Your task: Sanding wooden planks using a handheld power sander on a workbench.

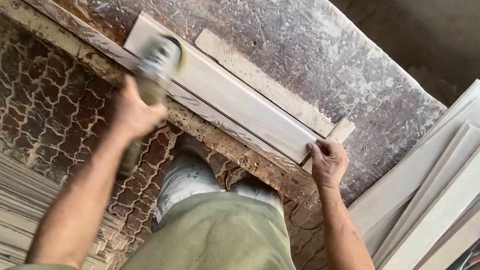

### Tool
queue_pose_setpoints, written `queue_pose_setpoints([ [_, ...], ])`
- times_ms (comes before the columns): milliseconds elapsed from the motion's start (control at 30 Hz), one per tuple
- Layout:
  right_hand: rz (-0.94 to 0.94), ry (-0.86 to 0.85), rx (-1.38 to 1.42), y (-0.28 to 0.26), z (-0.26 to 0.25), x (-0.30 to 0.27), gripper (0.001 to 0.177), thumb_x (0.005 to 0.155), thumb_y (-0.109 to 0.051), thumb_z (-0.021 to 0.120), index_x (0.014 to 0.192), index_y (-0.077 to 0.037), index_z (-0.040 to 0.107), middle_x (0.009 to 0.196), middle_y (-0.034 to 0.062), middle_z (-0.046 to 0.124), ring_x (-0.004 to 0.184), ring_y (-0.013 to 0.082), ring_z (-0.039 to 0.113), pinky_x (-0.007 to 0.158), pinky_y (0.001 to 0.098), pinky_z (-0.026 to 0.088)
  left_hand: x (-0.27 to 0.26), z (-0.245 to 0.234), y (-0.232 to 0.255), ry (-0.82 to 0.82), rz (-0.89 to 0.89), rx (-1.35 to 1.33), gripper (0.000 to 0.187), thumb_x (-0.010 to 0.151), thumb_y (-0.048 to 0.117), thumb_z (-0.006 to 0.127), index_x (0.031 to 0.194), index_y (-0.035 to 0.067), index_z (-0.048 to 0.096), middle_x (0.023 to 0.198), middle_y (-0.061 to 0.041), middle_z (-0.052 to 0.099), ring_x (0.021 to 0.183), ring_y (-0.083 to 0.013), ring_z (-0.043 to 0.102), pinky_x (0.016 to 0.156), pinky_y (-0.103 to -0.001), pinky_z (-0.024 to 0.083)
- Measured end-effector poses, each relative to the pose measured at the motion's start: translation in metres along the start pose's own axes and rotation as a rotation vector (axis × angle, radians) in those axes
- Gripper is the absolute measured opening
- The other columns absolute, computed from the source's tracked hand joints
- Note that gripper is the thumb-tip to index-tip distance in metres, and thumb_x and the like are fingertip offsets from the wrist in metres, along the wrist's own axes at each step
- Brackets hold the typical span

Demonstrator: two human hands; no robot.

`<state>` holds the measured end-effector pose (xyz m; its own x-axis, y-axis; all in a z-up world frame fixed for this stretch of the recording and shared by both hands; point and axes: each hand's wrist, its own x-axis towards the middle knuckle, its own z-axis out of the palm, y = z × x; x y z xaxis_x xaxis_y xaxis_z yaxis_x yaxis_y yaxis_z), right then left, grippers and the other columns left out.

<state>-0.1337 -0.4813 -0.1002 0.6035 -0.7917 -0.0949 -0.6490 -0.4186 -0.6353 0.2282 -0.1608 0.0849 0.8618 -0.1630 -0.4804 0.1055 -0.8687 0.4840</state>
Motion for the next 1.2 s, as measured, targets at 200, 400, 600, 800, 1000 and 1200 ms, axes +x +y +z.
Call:
queue_pose_setpoints([
  [200,-0.014,-0.02,0.014,-0.015,-0.01,0.004,0.02,0.084,-0.031,0.089,0.099,-0.02,0.082,0.084,0.0099,0.069,0.085,0.0326,0.071,0.08,0.0422,0.057,-0.035,0.042,0.005,-0.228,0.027,0.228,0.059,0.066,0.025,0.072,0.119,0.005,0.054,0.104,-0.028,0.072,0.102,-0.0497,0.07,0.085,-0.062,0.055],
  [400,0.025,-0.05,0.077,-0.02,-0.022,0.01,0.012,0.084,-0.024,0.086,0.095,-0.023,0.082,0.083,0.0108,0.072,0.086,0.0338,0.072,0.077,0.0443,0.057,-0.01,0.041,-0.015,-0.02,0.072,0.12,0.072,0.065,0.024,0.074,0.127,-0.001,0.049,0.109,-0.032,0.066,0.106,-0.0511,0.066,0.086,-0.062,0.052],
  [600,0.193,-0.186,0.181,-0.012,-0.035,0.019,0.015,0.088,-0.024,0.077,0.101,-0.028,0.082,0.088,0.0072,0.076,0.092,0.0276,0.074,0.08,0.0424,0.057,-0.096,0.117,0.043,-0.307,0.113,0.327,0.074,0.071,0.026,0.075,0.135,-0.002,0.048,0.111,-0.033,0.069,0.103,-0.0513,0.069,0.086,-0.062,0.056],
  [800,0.21,-0.272,0.273,-0.008,-0.048,0.021,0.021,0.09,-0.022,0.076,0.11,-0.024,0.082,0.098,0.0099,0.078,0.099,0.0247,0.072,0.087,0.0403,0.056,-0.157,0.205,0.059,-0.573,0.411,0.487,0.078,0.074,0.031,0.081,0.136,-0.002,0.047,0.114,-0.03,0.066,0.103,-0.0515,0.07,0.084,-0.062,0.059],
  [1000,0.272,-0.32,0.045,-0.049,-0.036,0.023,0.02,0.083,-0.035,0.082,0.102,-0.027,0.082,0.084,0.0056,0.076,0.091,0.0263,0.073,0.081,0.0413,0.054,-0.102,0.181,0.016,-0.564,0.397,0.377,0.077,0.077,0.038,0.077,0.137,0.002,0.043,0.114,-0.027,0.064,0.105,-0.051,0.068,0.085,-0.064,0.056],
  [1200,0.358,-0.335,0.022,-0.062,-0.034,0.028,0.015,0.083,-0.035,0.082,0.095,-0.026,0.081,0.072,0.0005,0.074,0.079,0.0167,0.071,0.075,0.0332,0.052,-0.035,0.042,-0.005,-0.378,0.11,0.34,0.074,0.078,0.032,0.078,0.136,0.001,0.044,0.111,-0.028,0.068,0.103,-0.0503,0.07,0.085,-0.061,0.058],
])
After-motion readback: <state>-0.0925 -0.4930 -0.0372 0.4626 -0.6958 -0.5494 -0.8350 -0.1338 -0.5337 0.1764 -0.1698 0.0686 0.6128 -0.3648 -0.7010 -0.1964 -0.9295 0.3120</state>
